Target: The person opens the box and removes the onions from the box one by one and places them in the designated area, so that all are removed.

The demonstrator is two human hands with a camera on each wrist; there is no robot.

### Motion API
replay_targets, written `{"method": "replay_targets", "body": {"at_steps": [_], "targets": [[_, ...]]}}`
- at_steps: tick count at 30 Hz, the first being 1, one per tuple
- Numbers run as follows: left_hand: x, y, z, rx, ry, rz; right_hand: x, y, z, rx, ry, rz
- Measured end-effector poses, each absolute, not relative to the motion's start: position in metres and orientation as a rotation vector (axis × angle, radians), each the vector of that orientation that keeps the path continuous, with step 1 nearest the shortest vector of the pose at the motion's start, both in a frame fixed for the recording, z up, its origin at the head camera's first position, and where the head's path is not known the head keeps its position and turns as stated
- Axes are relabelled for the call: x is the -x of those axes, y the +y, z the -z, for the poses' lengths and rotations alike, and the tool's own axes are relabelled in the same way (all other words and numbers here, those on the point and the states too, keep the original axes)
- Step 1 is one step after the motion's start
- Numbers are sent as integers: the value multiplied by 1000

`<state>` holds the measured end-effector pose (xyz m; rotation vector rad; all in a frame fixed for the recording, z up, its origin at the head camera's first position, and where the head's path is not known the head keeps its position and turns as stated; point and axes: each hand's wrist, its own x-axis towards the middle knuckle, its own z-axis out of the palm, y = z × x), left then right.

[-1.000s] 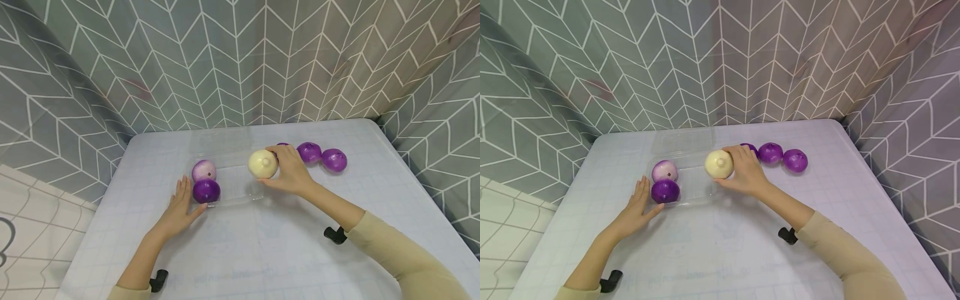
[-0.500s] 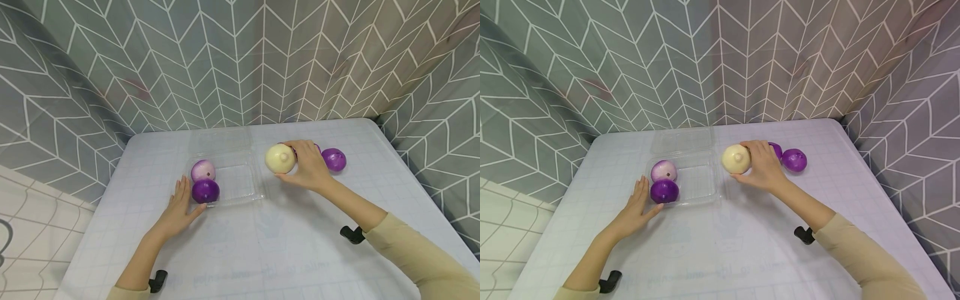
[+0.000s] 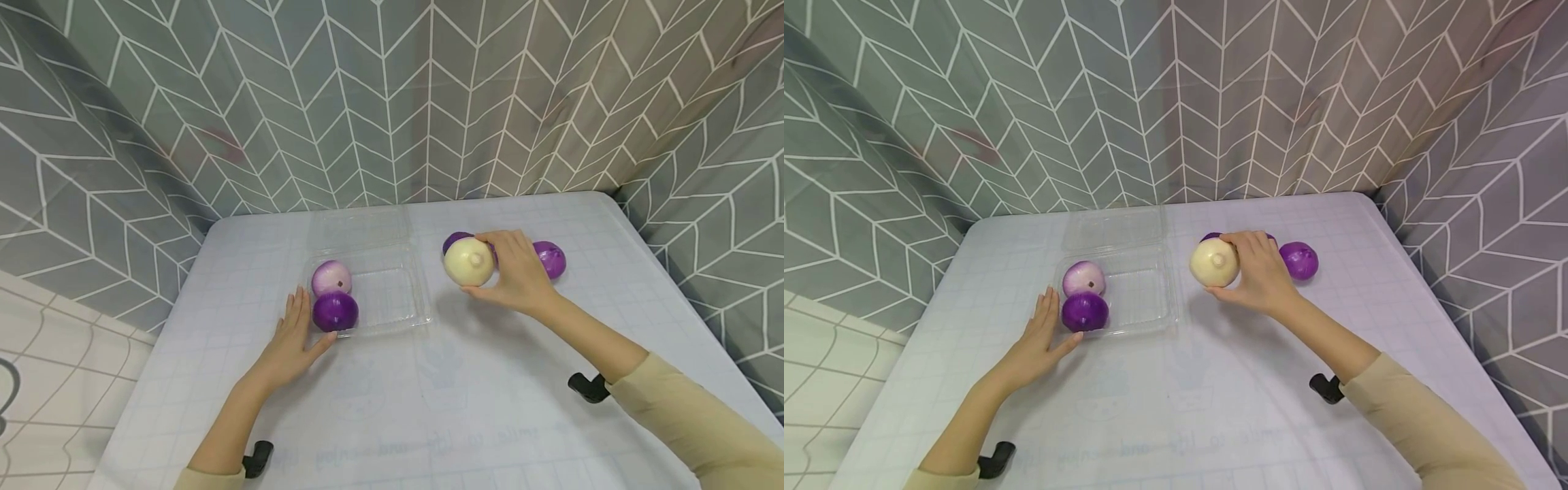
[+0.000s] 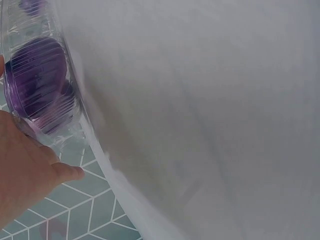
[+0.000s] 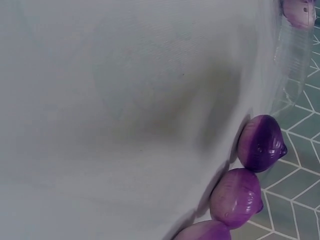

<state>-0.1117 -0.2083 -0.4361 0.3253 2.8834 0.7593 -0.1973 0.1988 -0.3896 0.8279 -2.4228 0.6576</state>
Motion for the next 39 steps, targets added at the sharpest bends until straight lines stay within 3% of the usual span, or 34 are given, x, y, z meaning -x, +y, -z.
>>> {"method": "replay_targets", "body": {"at_steps": [21,39], "targets": [[112,-208,435,-327,2871,-771,198,207,431,-796,-2825,-494],[111,-208,434,-320,2870,-762,201,207,433,-746,-2781,-542]]}}
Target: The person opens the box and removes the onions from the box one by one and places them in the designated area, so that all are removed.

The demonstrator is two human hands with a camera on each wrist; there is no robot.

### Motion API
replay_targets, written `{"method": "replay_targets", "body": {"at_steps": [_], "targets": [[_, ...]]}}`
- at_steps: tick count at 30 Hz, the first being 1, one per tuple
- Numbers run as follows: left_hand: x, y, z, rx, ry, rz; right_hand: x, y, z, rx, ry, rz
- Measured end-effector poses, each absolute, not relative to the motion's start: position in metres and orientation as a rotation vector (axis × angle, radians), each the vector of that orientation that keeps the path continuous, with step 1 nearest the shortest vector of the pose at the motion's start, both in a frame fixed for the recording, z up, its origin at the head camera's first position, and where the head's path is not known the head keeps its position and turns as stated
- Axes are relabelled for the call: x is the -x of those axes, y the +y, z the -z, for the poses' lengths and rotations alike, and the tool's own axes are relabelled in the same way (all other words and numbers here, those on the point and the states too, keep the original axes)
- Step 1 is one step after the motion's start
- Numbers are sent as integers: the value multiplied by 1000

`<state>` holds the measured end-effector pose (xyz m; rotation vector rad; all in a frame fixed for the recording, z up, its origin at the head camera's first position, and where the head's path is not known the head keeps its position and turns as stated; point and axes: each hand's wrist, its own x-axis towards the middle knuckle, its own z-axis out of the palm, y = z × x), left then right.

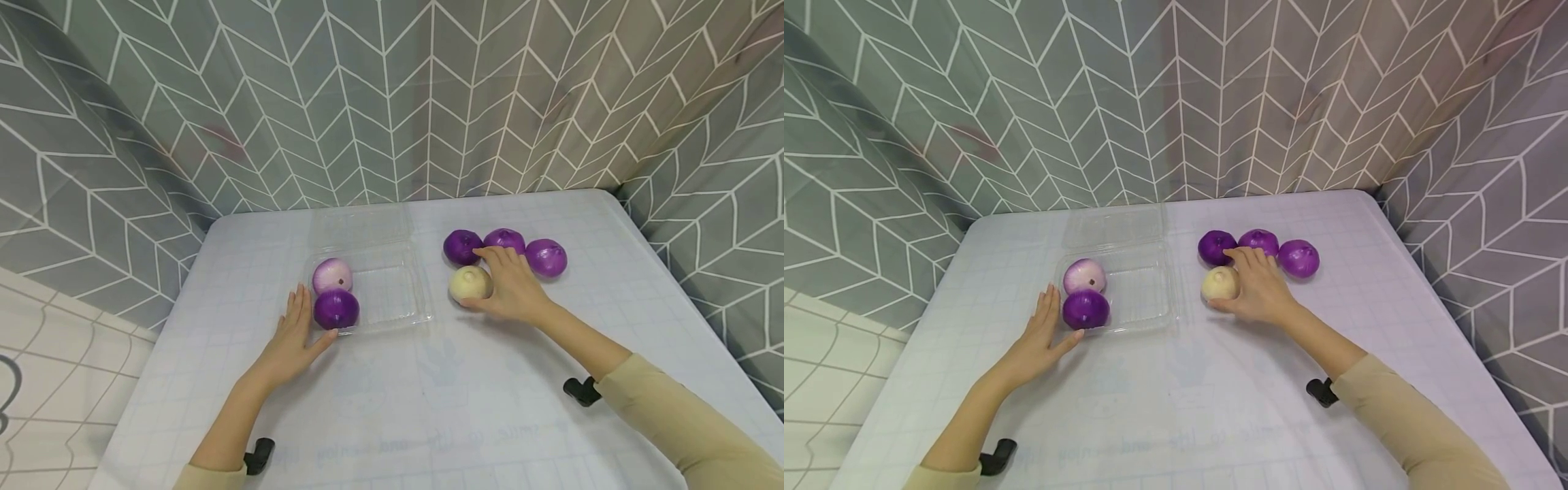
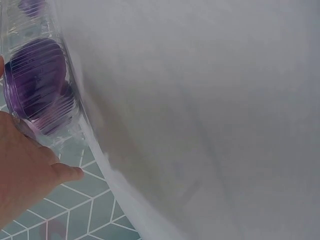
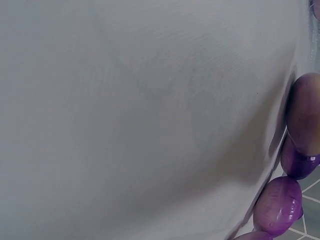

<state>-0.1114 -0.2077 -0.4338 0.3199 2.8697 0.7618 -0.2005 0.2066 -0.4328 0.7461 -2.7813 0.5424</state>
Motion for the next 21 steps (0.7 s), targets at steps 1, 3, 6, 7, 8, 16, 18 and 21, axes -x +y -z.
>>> {"method": "replay_targets", "body": {"at_steps": [1,3,6,7,8,16,18,21], "targets": [[112,-208,434,-320,2870,-765,200,205,432,-732,-2772,-561],[112,-208,434,-319,2869,-768,199,203,430,-710,-2754,-608],[112,-208,434,-317,2869,-770,197,197,426,-700,-2733,-659],[112,-208,433,-317,2870,-770,196,195,424,-702,-2729,-677],[112,-207,433,-316,2872,-767,195,192,422,-706,-2723,-694],[112,-208,434,-317,2875,-766,192,173,413,-736,-2660,-791],[112,-208,435,-315,2875,-765,191,169,412,-749,-2641,-797],[112,-208,435,-313,2873,-760,190,163,410,-762,-2616,-805]]}}
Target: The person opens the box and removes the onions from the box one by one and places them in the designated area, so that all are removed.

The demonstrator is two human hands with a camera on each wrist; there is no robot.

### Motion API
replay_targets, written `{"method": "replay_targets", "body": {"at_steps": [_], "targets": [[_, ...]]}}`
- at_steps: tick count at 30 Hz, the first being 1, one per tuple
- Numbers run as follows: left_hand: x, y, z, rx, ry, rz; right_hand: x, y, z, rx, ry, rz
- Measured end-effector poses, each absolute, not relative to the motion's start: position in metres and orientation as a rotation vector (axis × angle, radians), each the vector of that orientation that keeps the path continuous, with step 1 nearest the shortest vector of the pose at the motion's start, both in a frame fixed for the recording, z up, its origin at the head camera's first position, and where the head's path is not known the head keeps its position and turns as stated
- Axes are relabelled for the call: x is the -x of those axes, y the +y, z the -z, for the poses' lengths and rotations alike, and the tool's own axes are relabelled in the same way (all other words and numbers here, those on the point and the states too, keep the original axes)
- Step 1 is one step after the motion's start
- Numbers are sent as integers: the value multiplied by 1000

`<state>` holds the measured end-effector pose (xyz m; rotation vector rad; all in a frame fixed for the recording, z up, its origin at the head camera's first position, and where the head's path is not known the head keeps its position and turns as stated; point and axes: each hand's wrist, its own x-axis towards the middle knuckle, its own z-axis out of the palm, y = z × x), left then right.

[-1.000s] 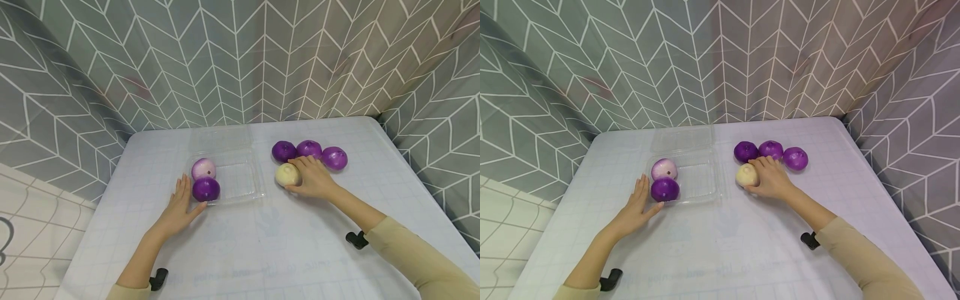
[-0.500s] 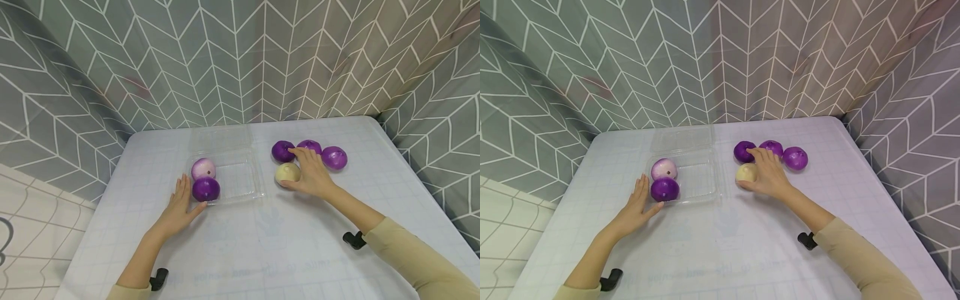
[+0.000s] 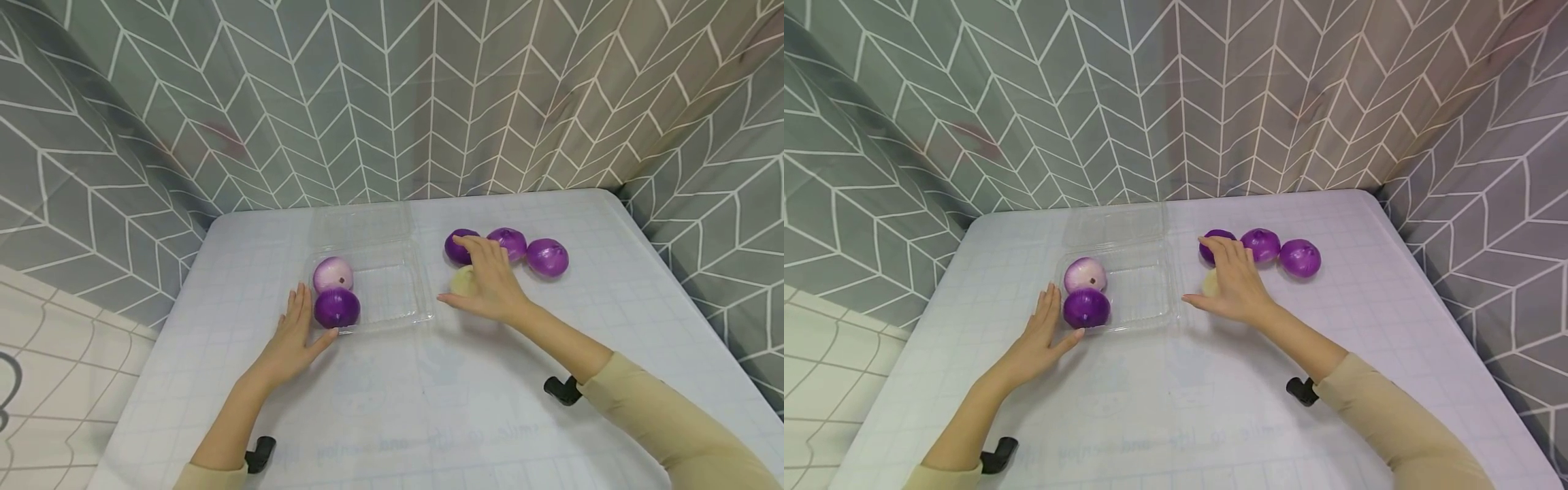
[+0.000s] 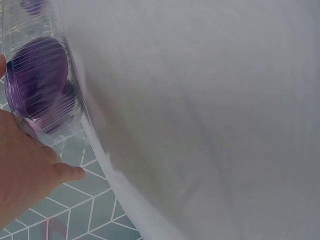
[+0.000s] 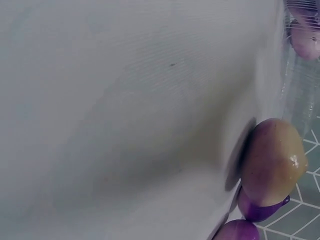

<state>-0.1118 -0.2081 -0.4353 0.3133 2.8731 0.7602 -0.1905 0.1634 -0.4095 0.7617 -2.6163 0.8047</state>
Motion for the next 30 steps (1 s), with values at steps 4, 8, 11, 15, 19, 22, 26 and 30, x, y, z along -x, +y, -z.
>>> {"method": "replay_targets", "body": {"at_steps": [4,8,11,15,19,22,26,30], "targets": [[112,-207,434,-312,2872,-759,190,158,407,-770,-2599,-816],[111,-207,433,-314,2872,-761,191,152,405,-804,-2551,-818],[111,-207,433,-317,2873,-760,191,147,404,-844,-2501,-813],[112,-208,435,-321,2872,-767,192,140,402,-886,-2459,-810],[112,-208,436,-319,2870,-770,192,132,401,-916,-2438,-833],[112,-208,436,-318,2869,-769,192,127,400,-918,-2458,-854],[112,-208,435,-318,2867,-774,190,118,398,-903,-2507,-894],[112,-208,434,-316,2865,-777,189,110,398,-918,-2500,-916]]}}
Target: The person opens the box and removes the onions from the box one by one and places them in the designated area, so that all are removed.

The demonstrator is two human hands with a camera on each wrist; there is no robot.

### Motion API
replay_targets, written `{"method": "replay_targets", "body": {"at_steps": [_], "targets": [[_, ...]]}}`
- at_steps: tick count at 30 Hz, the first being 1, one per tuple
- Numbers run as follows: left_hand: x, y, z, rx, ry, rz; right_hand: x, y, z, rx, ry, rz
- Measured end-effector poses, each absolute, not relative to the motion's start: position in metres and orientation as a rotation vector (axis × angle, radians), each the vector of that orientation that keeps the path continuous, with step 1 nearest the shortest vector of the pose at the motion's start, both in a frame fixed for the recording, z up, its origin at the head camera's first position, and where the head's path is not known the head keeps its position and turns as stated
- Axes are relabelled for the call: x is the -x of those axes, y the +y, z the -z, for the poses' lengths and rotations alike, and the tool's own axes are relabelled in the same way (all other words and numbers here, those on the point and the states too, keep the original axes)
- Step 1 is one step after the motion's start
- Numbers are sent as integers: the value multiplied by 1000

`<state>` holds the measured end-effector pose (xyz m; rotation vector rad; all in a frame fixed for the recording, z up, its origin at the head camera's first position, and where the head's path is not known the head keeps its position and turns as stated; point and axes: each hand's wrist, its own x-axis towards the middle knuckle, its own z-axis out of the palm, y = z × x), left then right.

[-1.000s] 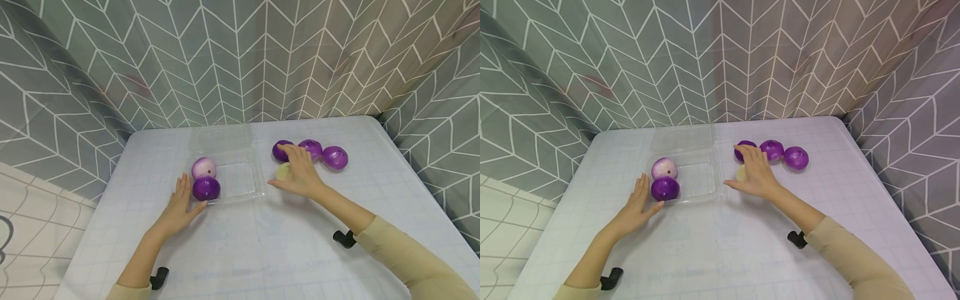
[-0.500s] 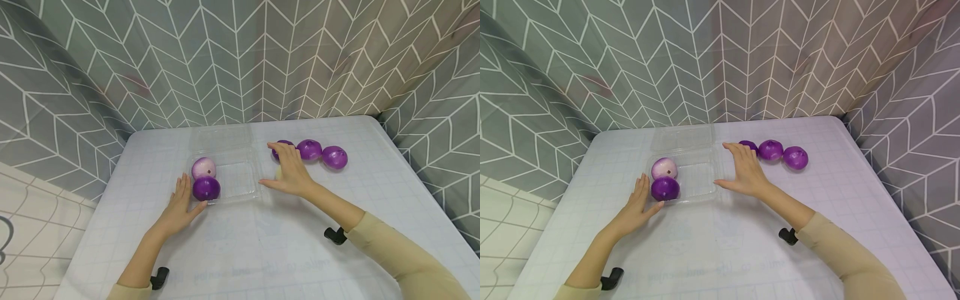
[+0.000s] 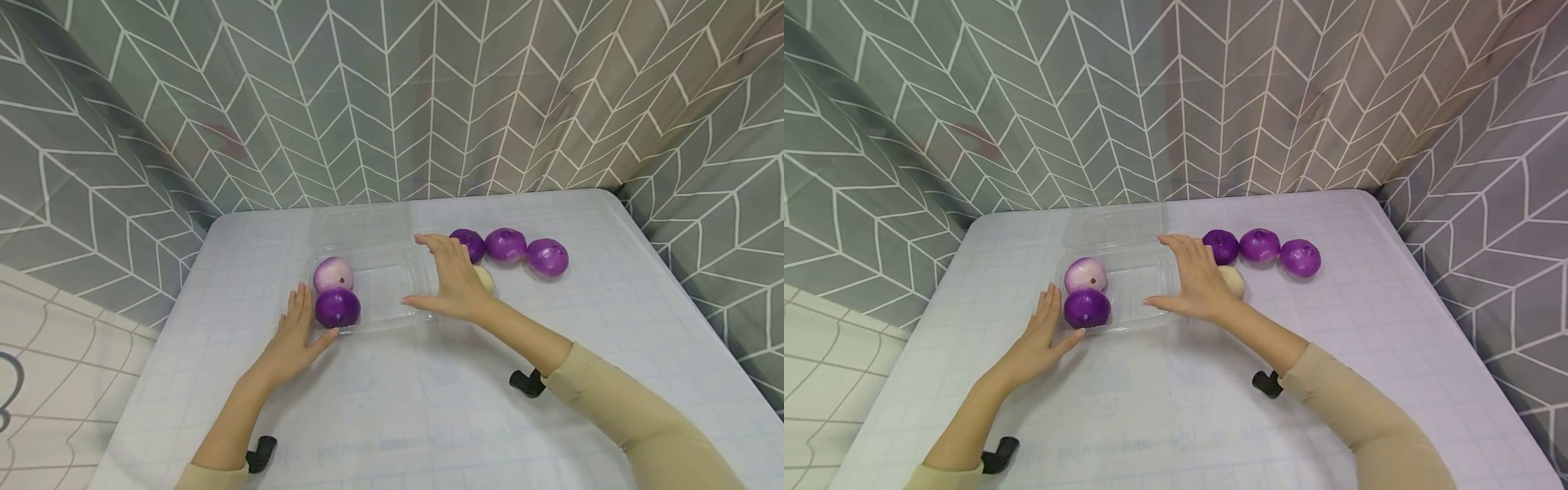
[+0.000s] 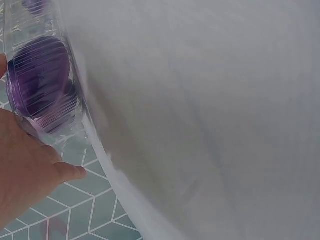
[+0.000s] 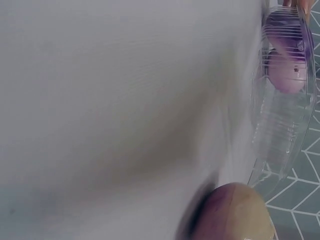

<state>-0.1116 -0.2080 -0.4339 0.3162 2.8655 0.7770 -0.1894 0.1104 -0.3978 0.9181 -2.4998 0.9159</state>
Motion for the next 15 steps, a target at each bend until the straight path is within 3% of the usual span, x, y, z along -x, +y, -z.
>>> {"method": "replay_targets", "body": {"at_steps": [15], "targets": [[112,-207,433,-316,2865,-779,192,83,400,-1055,-2359,-880]]}}
